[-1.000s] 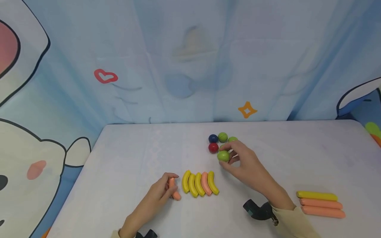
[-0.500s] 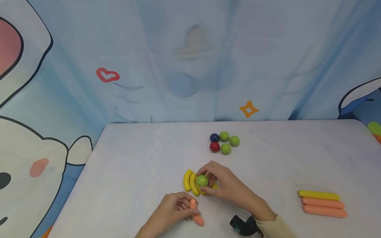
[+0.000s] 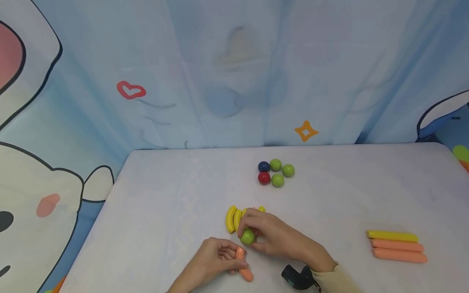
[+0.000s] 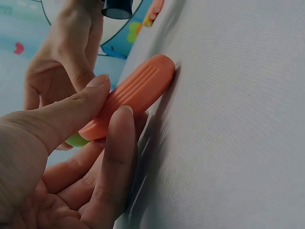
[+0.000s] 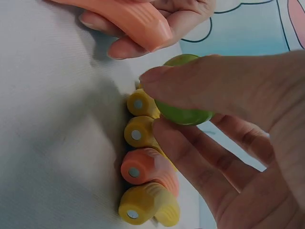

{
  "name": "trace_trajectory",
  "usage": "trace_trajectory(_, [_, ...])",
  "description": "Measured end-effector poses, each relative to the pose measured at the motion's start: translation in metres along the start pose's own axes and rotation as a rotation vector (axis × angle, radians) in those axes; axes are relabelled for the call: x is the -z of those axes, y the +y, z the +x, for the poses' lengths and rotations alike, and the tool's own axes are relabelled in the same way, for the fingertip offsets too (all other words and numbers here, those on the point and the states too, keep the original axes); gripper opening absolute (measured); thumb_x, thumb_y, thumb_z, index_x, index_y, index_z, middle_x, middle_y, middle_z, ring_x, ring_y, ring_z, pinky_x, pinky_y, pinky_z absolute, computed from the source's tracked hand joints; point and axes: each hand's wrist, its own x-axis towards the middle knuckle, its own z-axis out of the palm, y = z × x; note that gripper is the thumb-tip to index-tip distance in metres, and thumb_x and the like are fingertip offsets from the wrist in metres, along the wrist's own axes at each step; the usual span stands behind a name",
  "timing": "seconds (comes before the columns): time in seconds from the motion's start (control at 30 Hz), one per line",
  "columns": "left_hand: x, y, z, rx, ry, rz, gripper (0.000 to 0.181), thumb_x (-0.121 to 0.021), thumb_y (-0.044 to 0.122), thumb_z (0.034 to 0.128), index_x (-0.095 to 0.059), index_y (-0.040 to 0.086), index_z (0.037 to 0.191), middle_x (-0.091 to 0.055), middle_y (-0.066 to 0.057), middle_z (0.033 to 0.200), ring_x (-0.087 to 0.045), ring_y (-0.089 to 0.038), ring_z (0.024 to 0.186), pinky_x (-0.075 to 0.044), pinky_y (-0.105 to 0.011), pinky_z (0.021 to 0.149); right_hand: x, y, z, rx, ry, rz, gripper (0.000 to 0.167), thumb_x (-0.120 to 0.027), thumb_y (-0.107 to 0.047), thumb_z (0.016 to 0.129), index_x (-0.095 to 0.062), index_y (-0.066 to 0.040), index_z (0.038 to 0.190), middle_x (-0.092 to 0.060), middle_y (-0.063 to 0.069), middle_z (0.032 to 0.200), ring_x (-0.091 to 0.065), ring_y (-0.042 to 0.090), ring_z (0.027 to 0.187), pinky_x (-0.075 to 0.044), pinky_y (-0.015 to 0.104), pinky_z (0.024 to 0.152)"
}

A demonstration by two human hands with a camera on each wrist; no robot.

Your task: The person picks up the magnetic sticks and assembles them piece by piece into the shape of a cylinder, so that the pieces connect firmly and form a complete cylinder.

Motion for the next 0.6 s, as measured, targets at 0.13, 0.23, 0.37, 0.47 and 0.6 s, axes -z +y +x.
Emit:
trace_trajectory(0.13, [0.0001, -0.0007, -0.0004, -0.007, -0.003, 0.012, 0.012, -0.088, 0.012, 0.0854, -0.08, 0.008, 0.092, -0.075, -0.001, 0.073, -0.065, -0.005, 0.06, -0.048, -0.014, 0.055, -0.0018, -0.0015, 0.0018, -0.002, -0.039, -0.019, 0.044, -0.085, 0.008, 0.08, -0.068, -0.027, 0.101, -0.059, -0.014, 0.107, -0.057, 0.006, 0.098, -0.056, 0.027, 0.086])
trace_trajectory(0.23, [-0.0003, -0.0013, -0.0003, -0.015, -0.002, 0.03, 0.013, -0.089, 0.013, 0.0841, -0.08, 0.008, 0.091, -0.074, 0.001, 0.071, -0.065, -0.004, 0.06, -0.047, -0.014, 0.055, -0.0029, -0.0023, 0.0021, 0.012, -0.059, -0.039, 0.044, -0.086, 0.007, 0.08, -0.069, -0.027, 0.101, -0.059, -0.014, 0.109, -0.057, 0.006, 0.103, -0.055, 0.028, 0.093])
trace_trajectory(0.37, [0.0003, -0.0012, -0.0006, -0.02, 0.003, 0.058, 0.016, -0.091, 0.014, 0.0824, -0.077, 0.009, 0.088, -0.071, 0.005, 0.067, -0.063, -0.003, 0.06, -0.046, -0.013, 0.055, -0.0048, -0.0026, 0.0016, 0.034, -0.066, -0.051, 0.044, -0.086, 0.005, 0.08, -0.069, -0.027, 0.103, -0.06, -0.015, 0.112, -0.058, 0.006, 0.105, -0.055, 0.029, 0.095])
trace_trajectory(0.47, [0.0016, -0.0009, -0.0014, -0.031, -0.003, 0.07, 0.018, -0.091, 0.014, 0.0818, -0.075, 0.009, 0.088, -0.069, 0.007, 0.066, -0.062, -0.001, 0.06, -0.045, -0.013, 0.056, -0.0057, -0.0028, 0.0011, 0.04, -0.073, -0.048, 0.037, -0.086, -0.002, 0.084, -0.069, -0.027, 0.105, -0.062, -0.016, 0.112, -0.06, 0.005, 0.105, -0.055, 0.03, 0.095])
trace_trajectory(0.6, [0.003, -0.0004, -0.0021, -0.045, -0.01, 0.089, 0.019, -0.092, 0.014, 0.0809, -0.076, 0.009, 0.089, -0.067, 0.009, 0.066, -0.061, 0.0, 0.061, -0.045, -0.013, 0.056, -0.0053, -0.0043, 0.0004, 0.034, -0.089, -0.041, 0.03, -0.085, -0.007, 0.087, -0.07, -0.026, 0.104, -0.064, -0.014, 0.113, -0.061, 0.006, 0.107, -0.056, 0.03, 0.096])
